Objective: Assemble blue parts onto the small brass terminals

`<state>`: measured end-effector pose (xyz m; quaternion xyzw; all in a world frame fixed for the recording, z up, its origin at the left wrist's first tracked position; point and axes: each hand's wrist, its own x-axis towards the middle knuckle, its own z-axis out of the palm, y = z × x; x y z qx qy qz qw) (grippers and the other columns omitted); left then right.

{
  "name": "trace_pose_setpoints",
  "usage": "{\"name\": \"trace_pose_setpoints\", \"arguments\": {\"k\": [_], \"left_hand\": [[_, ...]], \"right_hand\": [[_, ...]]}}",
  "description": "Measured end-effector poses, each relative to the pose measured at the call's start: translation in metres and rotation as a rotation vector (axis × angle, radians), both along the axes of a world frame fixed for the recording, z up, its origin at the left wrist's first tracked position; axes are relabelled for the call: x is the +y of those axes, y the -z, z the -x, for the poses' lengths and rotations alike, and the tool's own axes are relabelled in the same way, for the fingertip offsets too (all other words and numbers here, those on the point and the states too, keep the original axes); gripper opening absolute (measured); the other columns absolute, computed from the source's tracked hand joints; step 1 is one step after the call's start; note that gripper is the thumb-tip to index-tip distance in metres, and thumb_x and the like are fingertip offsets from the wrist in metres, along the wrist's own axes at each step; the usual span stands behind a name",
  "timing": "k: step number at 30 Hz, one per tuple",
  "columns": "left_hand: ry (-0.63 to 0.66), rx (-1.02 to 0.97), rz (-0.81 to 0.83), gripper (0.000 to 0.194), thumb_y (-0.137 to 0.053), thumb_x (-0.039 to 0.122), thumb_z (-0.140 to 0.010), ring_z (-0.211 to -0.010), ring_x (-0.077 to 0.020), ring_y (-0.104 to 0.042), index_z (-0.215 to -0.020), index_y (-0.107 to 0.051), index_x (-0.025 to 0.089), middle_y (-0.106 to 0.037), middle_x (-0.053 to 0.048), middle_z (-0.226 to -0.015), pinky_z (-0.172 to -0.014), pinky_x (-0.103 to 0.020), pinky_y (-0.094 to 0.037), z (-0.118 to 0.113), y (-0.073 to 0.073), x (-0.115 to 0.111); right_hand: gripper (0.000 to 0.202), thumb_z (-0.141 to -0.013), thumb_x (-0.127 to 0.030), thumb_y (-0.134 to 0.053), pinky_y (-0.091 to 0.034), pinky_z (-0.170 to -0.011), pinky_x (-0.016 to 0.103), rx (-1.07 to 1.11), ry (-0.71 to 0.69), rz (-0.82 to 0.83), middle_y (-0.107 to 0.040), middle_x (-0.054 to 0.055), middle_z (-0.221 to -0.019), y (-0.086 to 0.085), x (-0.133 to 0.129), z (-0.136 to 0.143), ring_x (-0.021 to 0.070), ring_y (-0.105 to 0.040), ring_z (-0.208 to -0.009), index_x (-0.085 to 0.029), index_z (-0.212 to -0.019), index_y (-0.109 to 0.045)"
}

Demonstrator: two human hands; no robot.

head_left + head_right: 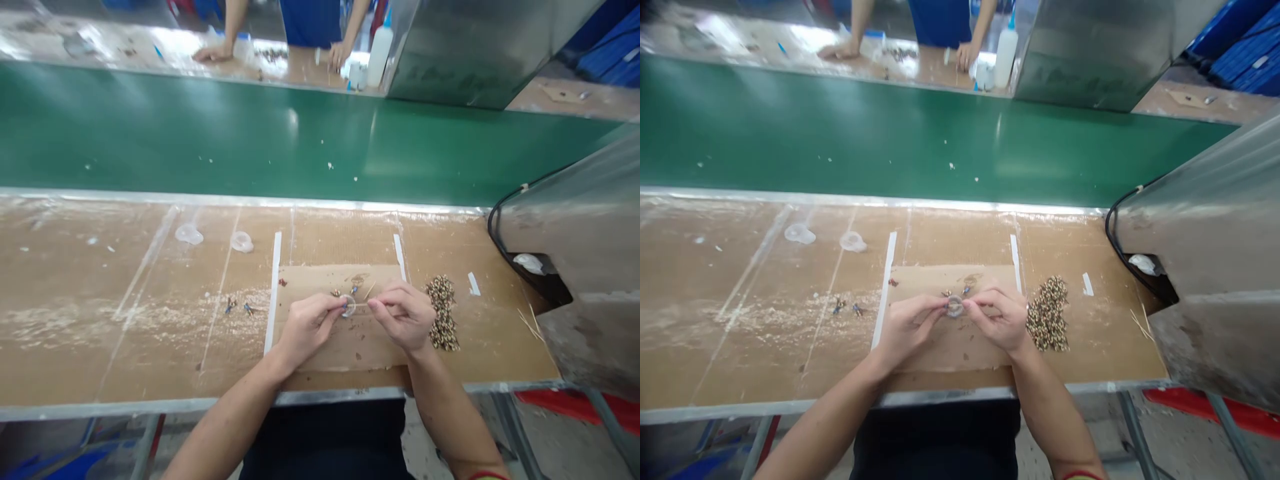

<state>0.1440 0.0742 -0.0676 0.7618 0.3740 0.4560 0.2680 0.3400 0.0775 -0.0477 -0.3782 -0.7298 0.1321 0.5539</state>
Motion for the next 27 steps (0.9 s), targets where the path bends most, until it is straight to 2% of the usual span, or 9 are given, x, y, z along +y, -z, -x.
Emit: {"name": "trace_pose_setpoints", "arguments": {"k": [6, 9, 12, 15, 18, 21, 24, 27], "left_hand": [[-0.022, -0.009, 0.012, 0.014, -0.060, 0.014, -0.096, -0.073, -0.0156, -0.077, -0.095, -0.073, 0.018, -0.080, -0.003, -0.085, -0.068, -0.022, -0.063, 0.001, 0.001, 0.001], [-0.095, -0.036, 0.004, 0.014, -0.060, 0.015, -0.095, -0.075, -0.0164, -0.078, -0.094, -0.074, 0.018, -0.080, -0.004, -0.086, -0.069, -0.023, -0.063, 0.005, 0.005, 0.003], [-0.229, -0.066, 0.028, 0.014, -0.061, 0.019, -0.094, -0.075, -0.0171, -0.078, -0.092, -0.075, 0.019, -0.080, -0.004, -0.084, -0.071, -0.024, -0.064, 0.009, 0.009, 0.006], [-0.327, -0.108, 0.069, 0.017, -0.061, 0.026, -0.093, -0.071, -0.0177, -0.077, -0.089, -0.077, 0.019, -0.080, -0.004, -0.082, -0.069, -0.026, -0.064, 0.012, 0.012, 0.008], [-0.353, -0.128, 0.117, 0.022, -0.061, 0.033, -0.093, -0.070, -0.0192, -0.077, -0.089, -0.078, 0.019, -0.079, -0.006, -0.081, -0.067, -0.028, -0.065, 0.012, 0.013, 0.009], [-0.351, -0.132, 0.150, 0.026, -0.060, 0.037, -0.093, -0.068, -0.0195, -0.076, -0.088, -0.078, 0.019, -0.079, -0.006, -0.079, -0.067, -0.029, -0.065, 0.011, 0.012, 0.008], [-0.353, -0.143, 0.161, 0.028, -0.060, 0.039, -0.094, -0.069, -0.0202, -0.076, -0.087, -0.078, 0.019, -0.079, -0.006, -0.079, -0.067, -0.030, -0.065, 0.011, 0.012, 0.008], [-0.347, -0.158, 0.162, 0.028, -0.060, 0.040, -0.094, -0.071, -0.0205, -0.077, -0.087, -0.078, 0.019, -0.079, -0.007, -0.080, -0.067, -0.030, -0.065, 0.012, 0.013, 0.008]], "right_hand": [[0.016, -0.087, -0.010, -0.068, -0.048, -0.051, 0.022, 0.004, 0.032, -0.019, -0.064, -0.002, -0.063, -0.004, 0.002, -0.004, 0.0112, -0.059, -0.054, -0.020, -0.076, -0.065], [0.016, -0.090, -0.013, -0.067, -0.047, -0.051, 0.022, -0.041, 0.002, 0.019, -0.064, -0.001, -0.063, -0.006, 0.007, -0.012, 0.0114, -0.059, -0.054, -0.020, -0.075, -0.065], [0.018, -0.095, -0.020, -0.064, -0.049, -0.057, 0.022, -0.197, -0.122, 0.138, -0.069, 0.001, -0.069, 0.000, 0.012, -0.017, 0.0121, -0.064, -0.060, -0.019, -0.078, -0.067], [0.027, -0.100, -0.030, -0.058, -0.049, -0.060, 0.023, -0.360, -0.186, 0.229, -0.069, 0.004, -0.072, 0.014, 0.017, -0.014, 0.0136, -0.064, -0.065, -0.018, -0.079, -0.070], [0.033, -0.102, -0.035, -0.055, -0.046, -0.058, 0.024, -0.474, -0.212, 0.288, -0.067, 0.004, -0.071, 0.023, 0.018, -0.008, 0.0144, -0.062, -0.065, -0.019, -0.079, -0.073], [0.032, -0.101, -0.040, -0.055, -0.047, -0.060, 0.025, -0.479, -0.230, 0.331, -0.069, 0.003, -0.075, 0.020, 0.018, -0.010, 0.0149, -0.063, -0.067, -0.020, -0.086, -0.075], [0.029, -0.099, -0.043, -0.058, -0.051, -0.061, 0.025, -0.335, -0.119, 0.337, -0.071, 0.004, -0.079, 0.012, 0.019, -0.025, 0.0152, -0.065, -0.068, -0.020, -0.095, -0.075], [0.033, -0.098, -0.043, -0.056, -0.047, -0.054, 0.024, -0.163, 0.177, 0.315, -0.068, 0.003, -0.071, 0.007, 0.024, -0.049, 0.0143, -0.060, -0.060, -0.019, -0.086, -0.075]]}}
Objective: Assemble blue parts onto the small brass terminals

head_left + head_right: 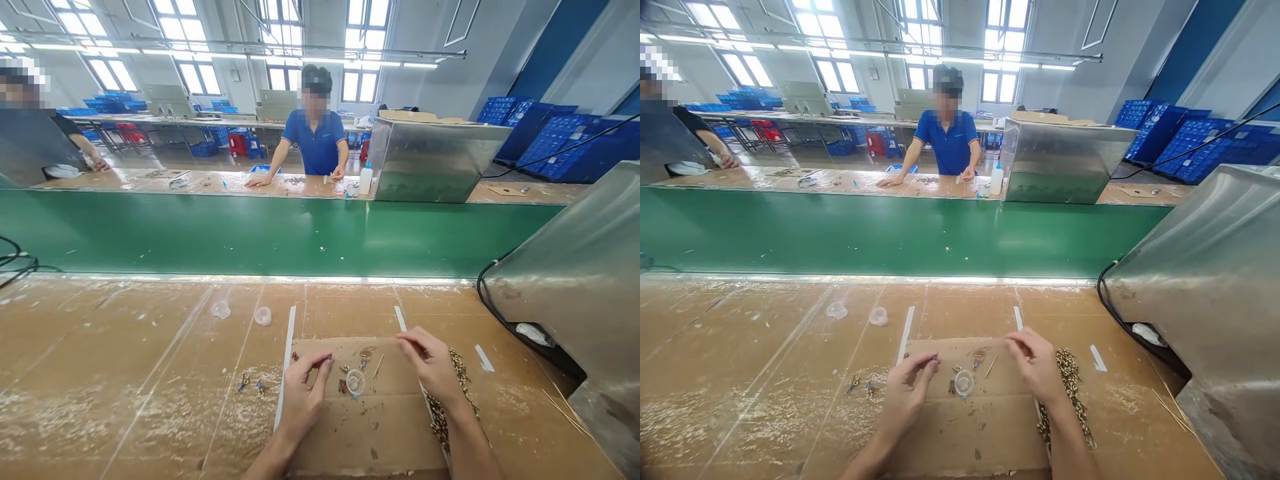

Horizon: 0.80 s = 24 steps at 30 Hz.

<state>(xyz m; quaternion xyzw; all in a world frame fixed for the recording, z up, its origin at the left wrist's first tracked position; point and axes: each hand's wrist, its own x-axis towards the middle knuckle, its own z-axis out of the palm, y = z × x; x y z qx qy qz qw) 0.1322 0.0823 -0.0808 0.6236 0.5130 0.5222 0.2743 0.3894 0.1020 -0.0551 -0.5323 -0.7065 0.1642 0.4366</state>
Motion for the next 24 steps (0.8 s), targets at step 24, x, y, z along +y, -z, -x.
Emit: {"name": "trace_pose_setpoints", "arguments": {"k": [24], "left_hand": [[0.021, -0.007, -0.006, 0.027, -0.060, 0.039, -0.093, -0.068, -0.0205, -0.076, -0.088, -0.078, 0.019, -0.079, -0.007, -0.078, -0.066, -0.030, -0.065, 0.001, 0.002, 0.001]], "right_hand": [[0.026, -0.072, -0.034, -0.052, -0.054, -0.079, 0.041, -0.220, 0.176, 0.562, -0.077, 0.009, -0.083, 0.036, 0.003, -0.106, 0.0266, -0.070, -0.079, -0.021, -0.080, -0.074]]}}
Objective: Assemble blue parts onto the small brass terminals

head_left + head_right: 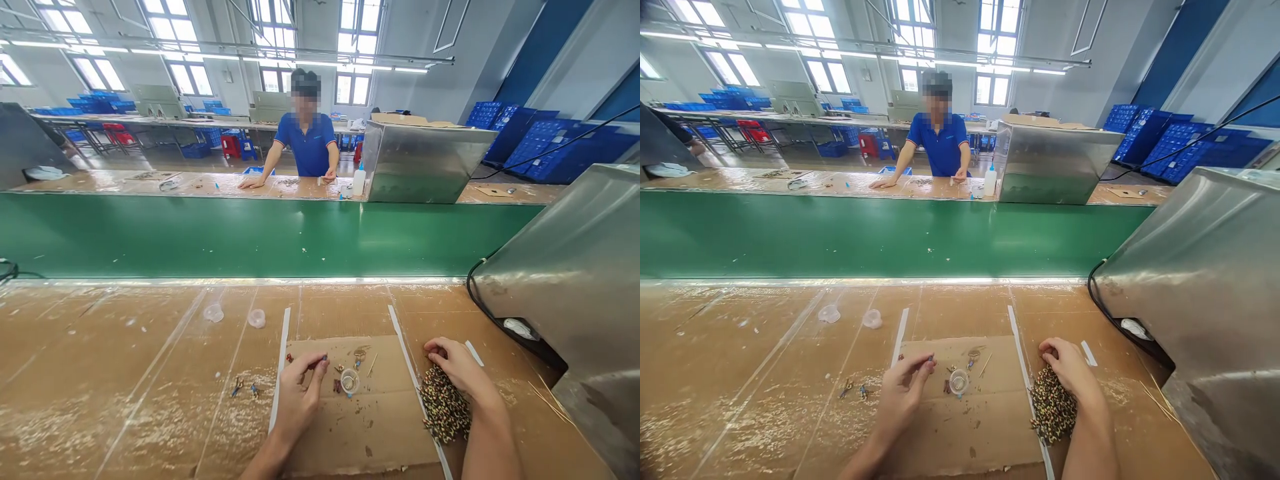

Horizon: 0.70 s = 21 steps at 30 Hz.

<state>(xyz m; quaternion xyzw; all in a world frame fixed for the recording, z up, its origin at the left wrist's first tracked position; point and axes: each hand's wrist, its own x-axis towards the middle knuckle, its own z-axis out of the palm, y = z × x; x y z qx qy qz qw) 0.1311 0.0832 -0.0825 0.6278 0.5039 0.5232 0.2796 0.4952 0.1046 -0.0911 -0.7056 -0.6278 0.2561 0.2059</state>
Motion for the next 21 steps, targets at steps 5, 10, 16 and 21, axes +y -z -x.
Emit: {"name": "trace_pose_setpoints", "arguments": {"k": [5, 10, 16, 21], "left_hand": [[0.009, -0.012, 0.015, 0.027, -0.060, 0.039, -0.093, -0.070, -0.0206, -0.077, -0.090, -0.078, 0.019, -0.079, -0.007, -0.080, -0.068, -0.031, -0.065, 0.001, 0.003, 0.000], [-0.007, -0.032, 0.027, 0.031, -0.062, 0.045, -0.093, -0.070, -0.0212, -0.077, -0.089, -0.078, 0.019, -0.079, -0.007, -0.079, -0.068, -0.031, -0.065, 0.001, 0.002, -0.001], [-0.021, -0.044, 0.059, 0.043, -0.060, 0.057, -0.093, -0.070, -0.0222, -0.077, -0.089, -0.078, 0.018, -0.078, -0.010, -0.078, -0.069, -0.032, -0.066, -0.001, 0.002, -0.003], [-0.027, -0.044, 0.060, 0.044, -0.060, 0.058, -0.092, -0.072, -0.0223, -0.077, -0.090, -0.079, 0.019, -0.078, -0.010, -0.081, -0.070, -0.033, -0.066, -0.003, 0.008, -0.003]], "right_hand": [[0.029, -0.071, -0.036, -0.052, -0.055, -0.078, 0.040, -0.008, 0.006, -0.019, -0.077, 0.009, -0.082, -0.001, 0.000, 0.005, 0.0265, -0.070, -0.078, -0.020, -0.083, -0.074], [0.030, -0.073, -0.037, -0.050, -0.053, -0.076, 0.040, -0.022, -0.019, -0.007, -0.077, 0.009, -0.081, -0.006, -0.001, 0.010, 0.0274, -0.071, -0.078, -0.021, -0.084, -0.072], [0.027, -0.078, -0.038, -0.049, -0.055, -0.079, 0.043, -0.005, 0.015, -0.138, -0.078, 0.010, -0.089, -0.001, 0.002, 0.010, 0.0300, -0.072, -0.085, -0.024, -0.084, -0.071], [0.033, -0.084, -0.039, -0.043, -0.057, -0.083, 0.044, -0.014, 0.058, -0.294, -0.076, 0.012, -0.096, -0.005, 0.003, 0.015, 0.0304, -0.072, -0.091, -0.023, -0.089, -0.071]]}}
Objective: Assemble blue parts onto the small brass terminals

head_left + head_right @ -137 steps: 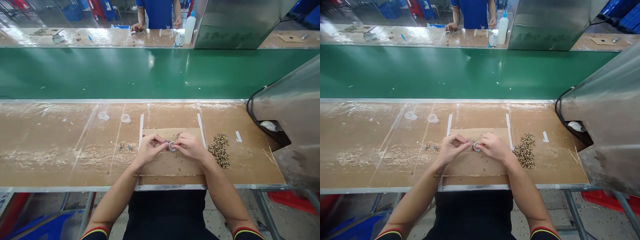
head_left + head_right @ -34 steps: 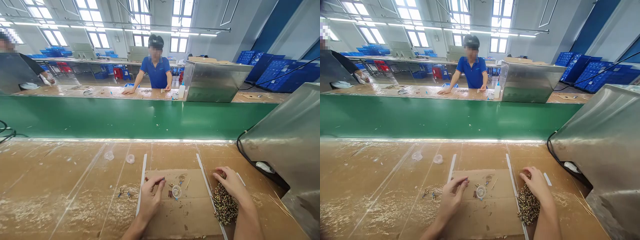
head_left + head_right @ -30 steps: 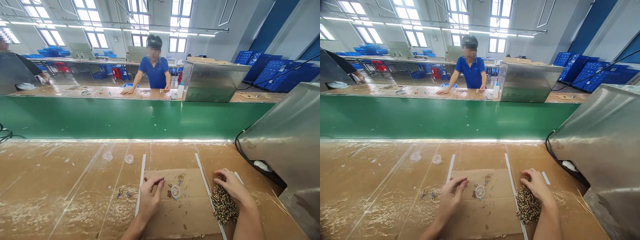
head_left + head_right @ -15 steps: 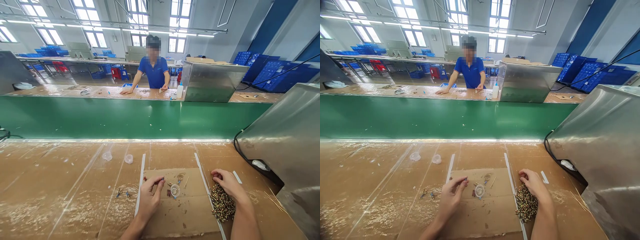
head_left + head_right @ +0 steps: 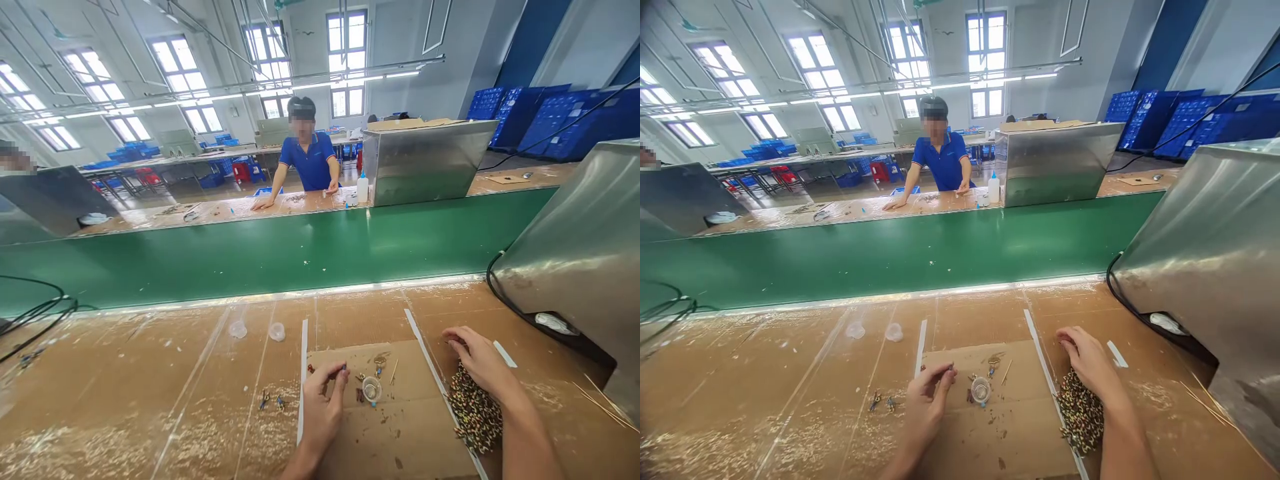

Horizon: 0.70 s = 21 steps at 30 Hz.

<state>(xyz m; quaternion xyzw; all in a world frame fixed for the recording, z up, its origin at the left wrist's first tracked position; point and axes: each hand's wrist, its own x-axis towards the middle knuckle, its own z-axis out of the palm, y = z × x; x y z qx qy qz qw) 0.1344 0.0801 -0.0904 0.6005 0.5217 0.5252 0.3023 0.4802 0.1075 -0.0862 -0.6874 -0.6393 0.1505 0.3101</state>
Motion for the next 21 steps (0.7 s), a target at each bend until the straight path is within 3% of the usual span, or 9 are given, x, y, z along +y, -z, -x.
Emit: {"name": "trace_pose_setpoints", "arguments": {"k": [8, 14, 17, 21], "left_hand": [[0.000, 0.024, -0.028, 0.040, -0.061, 0.055, -0.092, -0.069, -0.0216, -0.076, -0.089, -0.078, 0.019, -0.078, -0.009, -0.080, -0.069, -0.033, -0.066, 0.000, 0.000, 0.000], [-0.008, 0.052, -0.072, 0.036, -0.061, 0.051, -0.093, -0.069, -0.0210, -0.075, -0.088, -0.078, 0.019, -0.078, -0.008, -0.078, -0.067, -0.030, -0.065, 0.000, -0.006, -0.001], [0.006, 0.069, -0.103, 0.033, -0.061, 0.046, -0.094, -0.071, -0.0198, -0.076, -0.087, -0.078, 0.019, -0.078, -0.008, -0.079, -0.067, -0.028, -0.064, 0.000, -0.007, -0.001], [0.078, 0.051, -0.186, 0.026, -0.062, 0.036, -0.095, -0.071, -0.0175, -0.075, -0.086, -0.077, 0.017, -0.077, -0.007, -0.078, -0.068, -0.025, -0.063, -0.002, -0.005, -0.002]], "right_hand": [[0.034, -0.086, -0.044, -0.048, -0.060, -0.080, 0.042, 0.082, 0.014, -0.124, -0.077, 0.011, -0.098, -0.012, -0.001, 0.010, 0.0280, -0.074, -0.088, -0.022, -0.095, -0.073], [0.041, -0.084, -0.058, -0.060, -0.062, -0.080, 0.042, 0.222, 0.047, -0.173, -0.079, 0.012, -0.097, -0.011, -0.002, 0.014, 0.0289, -0.075, -0.088, -0.022, -0.092, -0.077], [0.043, -0.081, -0.061, -0.069, -0.064, -0.072, 0.036, 0.415, 0.039, -0.285, -0.078, 0.011, -0.087, -0.023, -0.005, 0.032, 0.0251, -0.075, -0.078, -0.020, -0.088, -0.077], [0.024, -0.083, -0.046, -0.077, -0.062, -0.063, 0.028, 0.557, -0.098, -0.427, -0.077, 0.006, -0.079, -0.052, -0.015, 0.078, 0.0190, -0.073, -0.070, -0.022, -0.083, -0.077]]}}
